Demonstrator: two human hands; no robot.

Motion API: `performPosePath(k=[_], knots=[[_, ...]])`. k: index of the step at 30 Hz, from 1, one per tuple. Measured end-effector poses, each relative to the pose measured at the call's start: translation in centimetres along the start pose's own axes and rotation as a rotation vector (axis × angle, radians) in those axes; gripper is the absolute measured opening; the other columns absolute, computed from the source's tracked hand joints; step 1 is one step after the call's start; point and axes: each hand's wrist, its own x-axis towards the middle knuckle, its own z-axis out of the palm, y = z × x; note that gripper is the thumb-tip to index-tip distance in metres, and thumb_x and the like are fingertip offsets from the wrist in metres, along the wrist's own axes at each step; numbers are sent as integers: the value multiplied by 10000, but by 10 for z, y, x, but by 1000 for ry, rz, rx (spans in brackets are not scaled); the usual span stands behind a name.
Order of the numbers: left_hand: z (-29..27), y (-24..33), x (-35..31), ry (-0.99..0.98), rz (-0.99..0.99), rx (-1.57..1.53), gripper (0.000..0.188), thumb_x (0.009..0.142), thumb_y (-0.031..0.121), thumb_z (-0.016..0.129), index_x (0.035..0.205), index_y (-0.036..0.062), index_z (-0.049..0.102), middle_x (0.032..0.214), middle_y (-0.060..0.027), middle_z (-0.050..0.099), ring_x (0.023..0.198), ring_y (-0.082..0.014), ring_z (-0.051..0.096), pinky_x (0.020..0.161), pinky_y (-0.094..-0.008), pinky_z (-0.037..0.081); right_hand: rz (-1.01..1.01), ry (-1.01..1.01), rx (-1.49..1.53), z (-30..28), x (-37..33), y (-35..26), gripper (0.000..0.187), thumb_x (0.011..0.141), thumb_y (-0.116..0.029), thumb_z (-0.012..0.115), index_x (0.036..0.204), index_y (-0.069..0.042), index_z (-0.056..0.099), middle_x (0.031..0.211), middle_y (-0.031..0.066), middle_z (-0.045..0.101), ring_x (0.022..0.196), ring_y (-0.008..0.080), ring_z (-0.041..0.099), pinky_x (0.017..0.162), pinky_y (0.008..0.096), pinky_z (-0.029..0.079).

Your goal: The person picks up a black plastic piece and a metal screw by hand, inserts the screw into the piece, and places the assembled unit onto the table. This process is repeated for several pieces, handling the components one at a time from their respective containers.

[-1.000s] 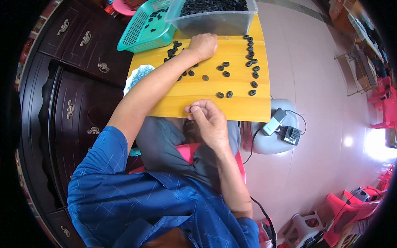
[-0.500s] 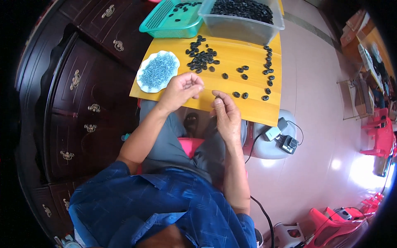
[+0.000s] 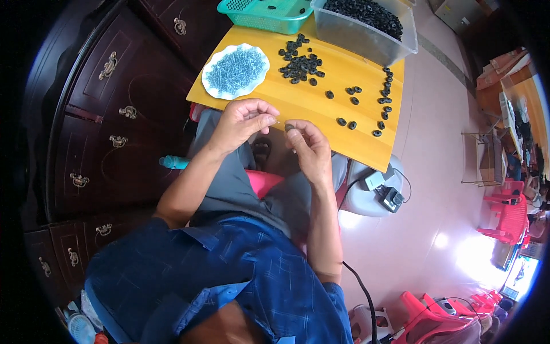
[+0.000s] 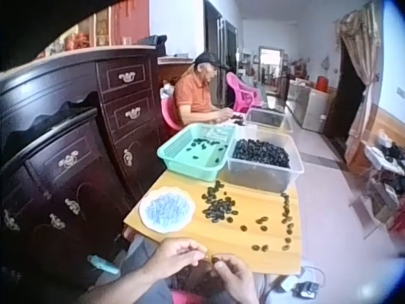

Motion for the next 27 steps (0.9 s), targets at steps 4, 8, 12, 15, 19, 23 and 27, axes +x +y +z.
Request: performPosePath(k=[4,8,12,15,19,23,27], knots=[[5,2,-2,1,-12,7,139,929,49,641,1037,-25,684,863,-11,674,698,-48,600,649,-192,514,-2,-19,39,1,-1,-2,200,967,-126,621,1125,-11,665,884,-3,650,761,78,576,689,215,457],[9,2,-3,5,16,40,133,931,34,629,1036,-22,687,867,-18,682,719,-50,620,643,-197,523,29,-34,57,1,-4,-7,203,965,-124,624,1128,-13,673,889,-5,653,778,77,573,716,219,460],[14,6,-4,5,45,101,123,920,13,626,1021,-21,686,841,-28,688,723,-56,636,638,-204,526,29,-53,61,3,-4,-12,205,966,-126,625,1131,-16,678,905,2,667,795,78,569,743,221,460],[14,5,-4,-6,88,163,108,912,7,625,998,-25,682,815,-31,688,701,-58,634,633,-212,526,40,-58,83,2,-4,-12,205,970,-134,622,1132,-19,676,924,10,675,808,87,583,745,224,463],[16,10,-6,17,105,161,90,908,2,619,977,-26,668,791,-24,680,684,-59,631,620,-220,521,49,-74,104,-2,-3,-11,209,973,-144,620,1138,-22,662,944,17,679,820,96,600,749,226,465],[20,6,-7,40,179,207,57,902,-4,611,944,-23,644,766,-15,663,671,-53,624,605,-223,510,61,-94,153,-2,-5,-11,226,981,-147,605,1165,-18,624,963,40,674,832,120,617,774,244,481],[22,4,-9,10,175,250,40,938,15,600,969,0,621,814,26,615,674,-29,562,605,-187,478,8,-128,90,0,-4,-8,212,989,-143,586,1161,-21,606,968,61,672,850,142,626,791,266,497]])
